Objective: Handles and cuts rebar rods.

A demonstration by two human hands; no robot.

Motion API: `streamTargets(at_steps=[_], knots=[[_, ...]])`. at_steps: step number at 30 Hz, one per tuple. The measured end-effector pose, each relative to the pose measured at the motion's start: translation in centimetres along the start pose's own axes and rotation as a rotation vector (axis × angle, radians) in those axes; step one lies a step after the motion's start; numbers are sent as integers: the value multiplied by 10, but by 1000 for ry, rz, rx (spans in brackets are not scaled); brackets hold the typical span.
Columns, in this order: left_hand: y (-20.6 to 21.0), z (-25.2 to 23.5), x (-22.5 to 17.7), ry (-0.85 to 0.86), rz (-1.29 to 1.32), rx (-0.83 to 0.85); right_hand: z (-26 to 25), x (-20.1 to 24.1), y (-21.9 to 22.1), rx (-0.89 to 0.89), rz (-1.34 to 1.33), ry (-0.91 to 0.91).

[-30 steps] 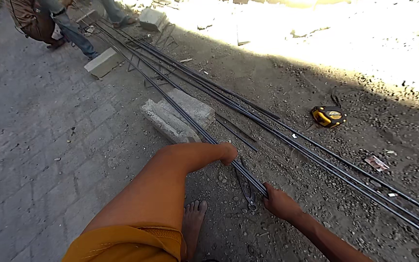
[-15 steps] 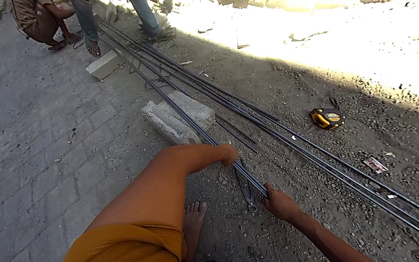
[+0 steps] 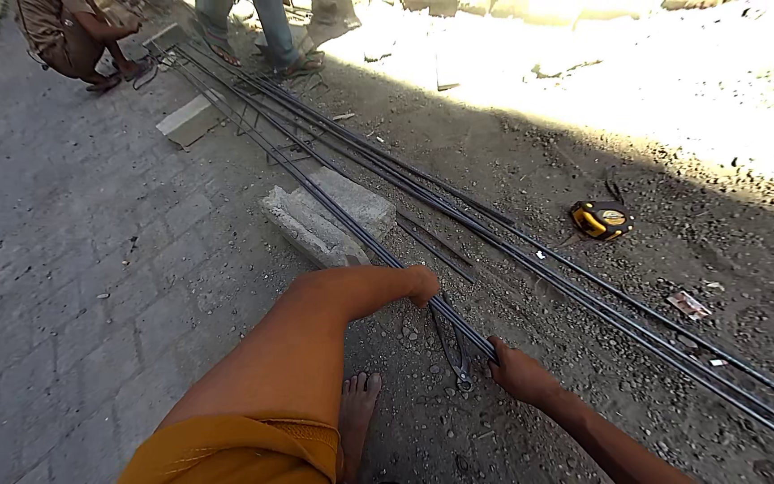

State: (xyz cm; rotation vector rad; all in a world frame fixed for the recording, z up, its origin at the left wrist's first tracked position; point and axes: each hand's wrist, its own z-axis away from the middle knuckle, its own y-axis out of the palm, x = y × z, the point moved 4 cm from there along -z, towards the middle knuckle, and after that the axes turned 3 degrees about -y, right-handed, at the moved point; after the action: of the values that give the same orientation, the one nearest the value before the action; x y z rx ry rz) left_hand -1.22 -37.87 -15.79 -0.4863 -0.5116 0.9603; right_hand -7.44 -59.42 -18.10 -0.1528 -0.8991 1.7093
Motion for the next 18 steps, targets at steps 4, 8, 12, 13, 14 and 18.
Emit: streamTargets(at_steps=[4, 8, 12, 13, 14, 18], knots=[[-1, -1, 0, 1, -3, 4, -3, -2, 1, -6, -3, -11], [2, 3, -1, 19, -8, 8, 0, 0, 7, -7, -17, -20], [6, 1, 1, 55, 8, -3, 0, 1, 8, -1, -25, -27], [7, 0, 1, 54, 4, -7, 0, 1, 10, -2, -29, -27], [7, -1, 0, 50, 1, -3, 0, 1, 11, -4, -31, -28], [5, 2, 1, 54, 4, 14, -1, 1, 10, -6, -51, -44]])
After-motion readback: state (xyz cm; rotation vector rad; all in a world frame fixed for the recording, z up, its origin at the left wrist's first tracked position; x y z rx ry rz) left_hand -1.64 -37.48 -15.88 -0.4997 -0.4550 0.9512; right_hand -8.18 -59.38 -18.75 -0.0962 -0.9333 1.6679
